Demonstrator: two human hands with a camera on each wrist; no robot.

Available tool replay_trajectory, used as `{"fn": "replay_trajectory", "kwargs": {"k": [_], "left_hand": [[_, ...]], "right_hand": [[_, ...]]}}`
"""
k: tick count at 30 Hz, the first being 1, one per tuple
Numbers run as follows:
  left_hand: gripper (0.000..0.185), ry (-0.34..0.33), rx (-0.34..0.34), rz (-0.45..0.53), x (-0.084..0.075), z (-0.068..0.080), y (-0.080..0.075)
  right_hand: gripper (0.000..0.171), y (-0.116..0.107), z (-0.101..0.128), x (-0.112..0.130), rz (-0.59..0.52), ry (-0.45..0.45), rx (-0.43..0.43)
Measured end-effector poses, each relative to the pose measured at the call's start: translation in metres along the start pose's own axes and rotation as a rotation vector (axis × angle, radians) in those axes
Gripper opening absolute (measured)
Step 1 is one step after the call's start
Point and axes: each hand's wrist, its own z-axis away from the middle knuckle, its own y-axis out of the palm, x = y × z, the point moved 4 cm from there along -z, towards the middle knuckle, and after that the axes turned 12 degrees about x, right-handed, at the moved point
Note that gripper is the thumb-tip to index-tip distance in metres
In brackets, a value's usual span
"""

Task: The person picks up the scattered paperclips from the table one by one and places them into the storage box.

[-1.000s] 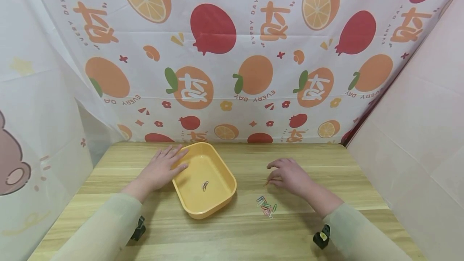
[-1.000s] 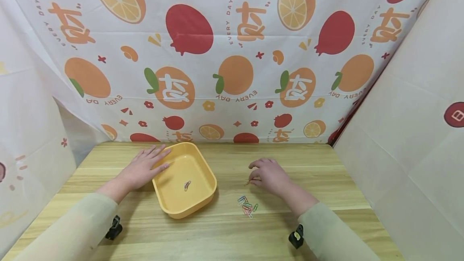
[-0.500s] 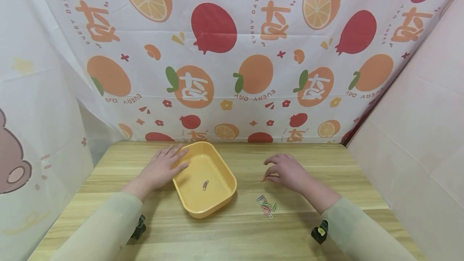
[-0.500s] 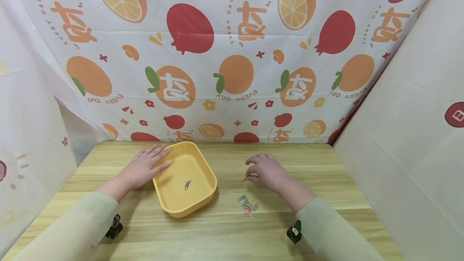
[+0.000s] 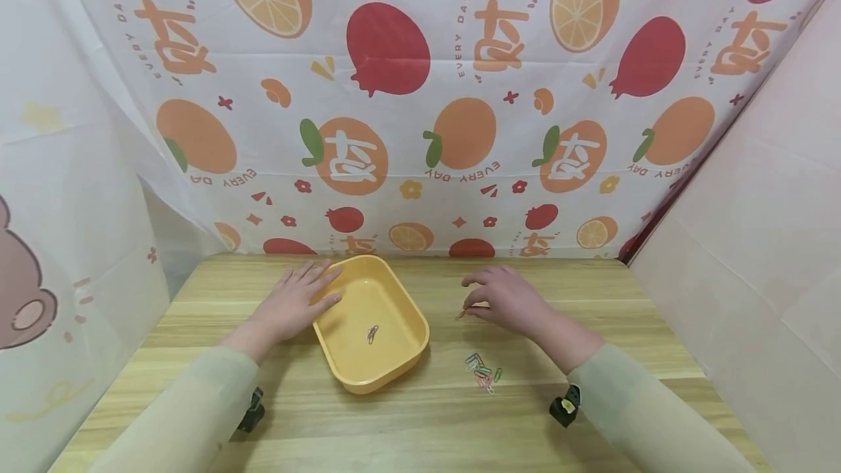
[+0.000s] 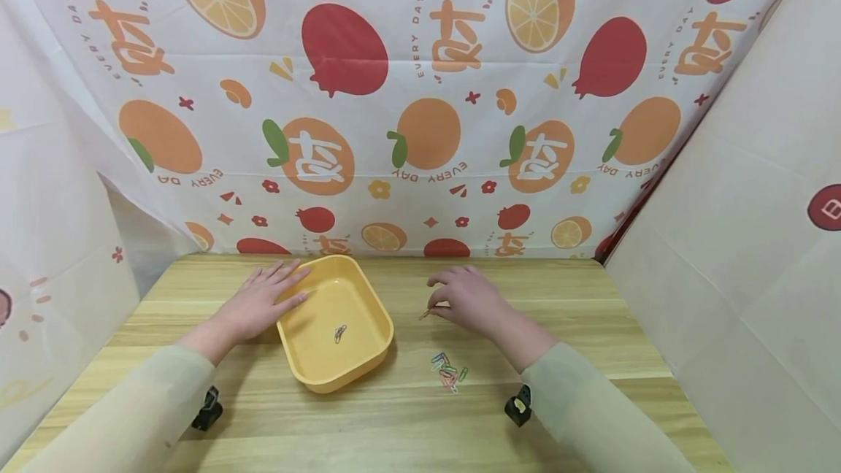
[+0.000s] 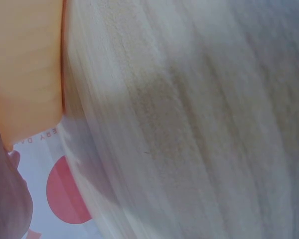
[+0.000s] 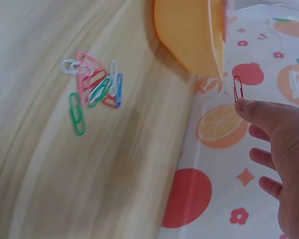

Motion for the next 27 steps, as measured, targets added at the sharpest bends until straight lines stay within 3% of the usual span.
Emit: {"fn": "replay_trajectory", "kwargs": {"k": [17, 27], "left_hand": [[0.064, -0.004, 0.01, 0.006, 0.0, 0.0, -0.001], [0.065, -0.006, 0.013, 0.012, 0.002, -0.001, 0.001]], "right_hand": [[0.008, -0.026, -0.049, 0.042, 0.065, -0.124, 0.031], [0.007, -0.025, -0.077, 0.062, 0.09, -0.168, 0.089]]}}
